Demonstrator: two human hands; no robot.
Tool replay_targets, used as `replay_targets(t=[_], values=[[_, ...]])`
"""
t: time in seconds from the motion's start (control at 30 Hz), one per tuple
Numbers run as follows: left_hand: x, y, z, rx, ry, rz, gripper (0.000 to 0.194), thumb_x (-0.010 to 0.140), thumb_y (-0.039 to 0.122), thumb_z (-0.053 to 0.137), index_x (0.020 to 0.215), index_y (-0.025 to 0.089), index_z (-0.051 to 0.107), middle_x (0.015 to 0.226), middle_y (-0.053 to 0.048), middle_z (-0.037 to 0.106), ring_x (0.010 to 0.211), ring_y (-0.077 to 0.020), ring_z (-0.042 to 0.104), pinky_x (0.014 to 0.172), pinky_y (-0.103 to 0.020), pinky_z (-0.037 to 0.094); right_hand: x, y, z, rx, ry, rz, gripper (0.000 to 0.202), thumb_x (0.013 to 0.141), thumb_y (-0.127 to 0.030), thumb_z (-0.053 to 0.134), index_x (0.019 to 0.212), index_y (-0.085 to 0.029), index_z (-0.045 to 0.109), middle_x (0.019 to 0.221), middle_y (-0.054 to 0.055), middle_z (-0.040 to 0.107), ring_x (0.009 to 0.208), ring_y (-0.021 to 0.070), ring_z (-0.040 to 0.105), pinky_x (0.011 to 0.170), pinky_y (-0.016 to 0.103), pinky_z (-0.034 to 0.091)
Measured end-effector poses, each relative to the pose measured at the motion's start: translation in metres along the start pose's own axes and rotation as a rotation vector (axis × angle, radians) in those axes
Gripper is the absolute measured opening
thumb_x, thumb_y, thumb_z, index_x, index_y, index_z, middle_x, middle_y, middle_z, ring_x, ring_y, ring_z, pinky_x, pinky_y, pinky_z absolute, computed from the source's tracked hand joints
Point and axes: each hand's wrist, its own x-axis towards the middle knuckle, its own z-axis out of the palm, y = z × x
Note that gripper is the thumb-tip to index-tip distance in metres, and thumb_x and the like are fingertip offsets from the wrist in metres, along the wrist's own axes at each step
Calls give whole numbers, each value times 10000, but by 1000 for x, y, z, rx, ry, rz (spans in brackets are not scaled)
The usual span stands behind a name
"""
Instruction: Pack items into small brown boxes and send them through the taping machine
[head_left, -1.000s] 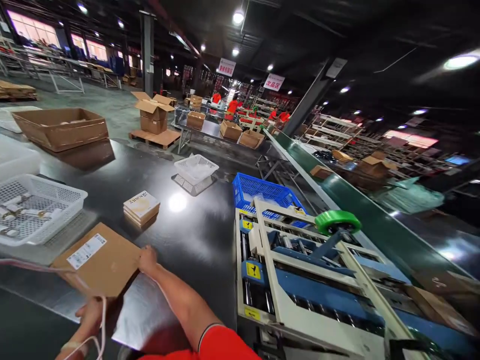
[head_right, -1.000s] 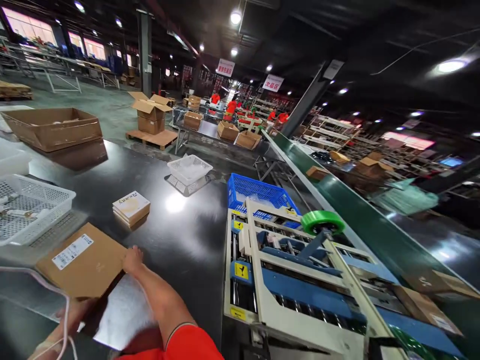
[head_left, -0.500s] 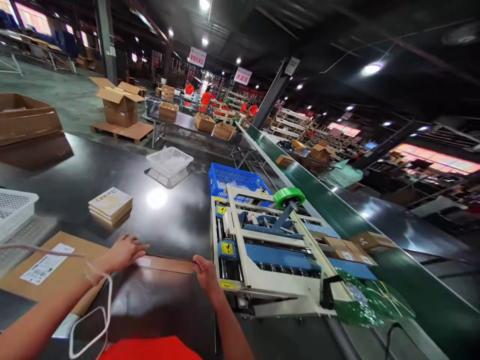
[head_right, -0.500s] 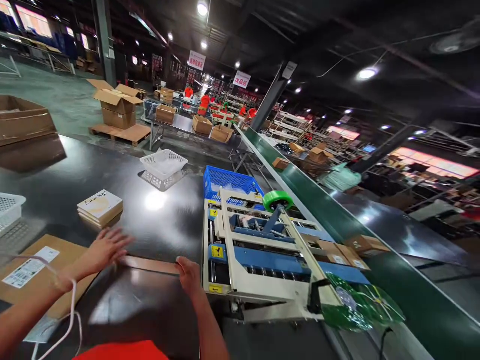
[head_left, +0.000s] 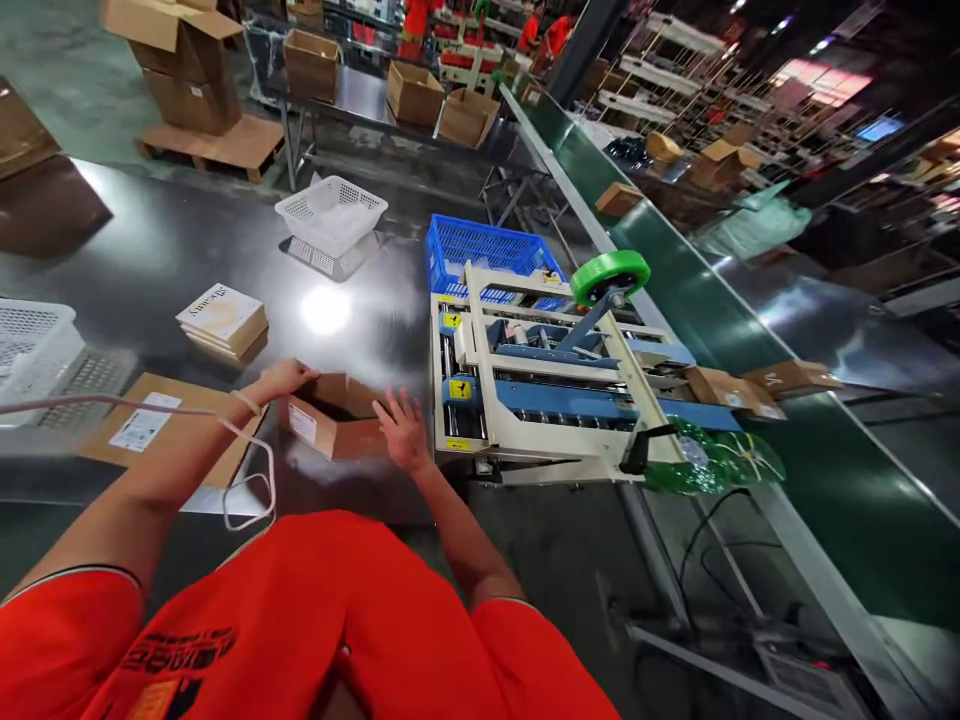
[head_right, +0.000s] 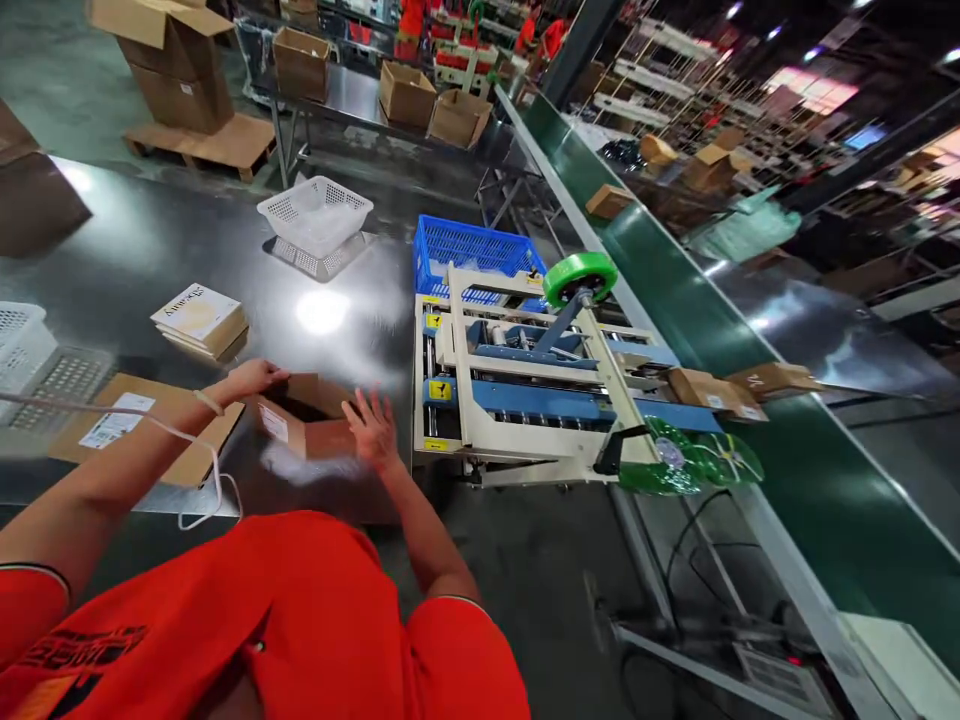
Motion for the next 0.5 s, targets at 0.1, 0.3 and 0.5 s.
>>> replay_targets(t=[0.1,0.3,0.5], values=[[6,33,12,153,26,-13,343,1149,305,664,1217,58,893,1064,-170,850,1004,-275,782,816,-285,502,-19,-11,4,62,-111,-88,564,1136,-224,516,1650,-230,749,1813,133,640,1812,345,414,1506,680,211],[-37,60,37,490,37,245,602,1106,49,397,1515,101,836,1207,-173,748,1119,-291,755,973,-343,581,-44,-50,8,95,-132,-258,332,1028,-201,655,1260,-244,890,1264,141,874,1289,341,735,1263,526,486],[-43,-12,50,573,177,210,565,1066,187,494,1464,303,878,1171,-116,740,1156,-352,770,920,-410,654,-38,-71,15,-61,18,-190,152,1086,-226,717,1160,-213,849,1183,107,868,1079,279,768,1152,449,527]])
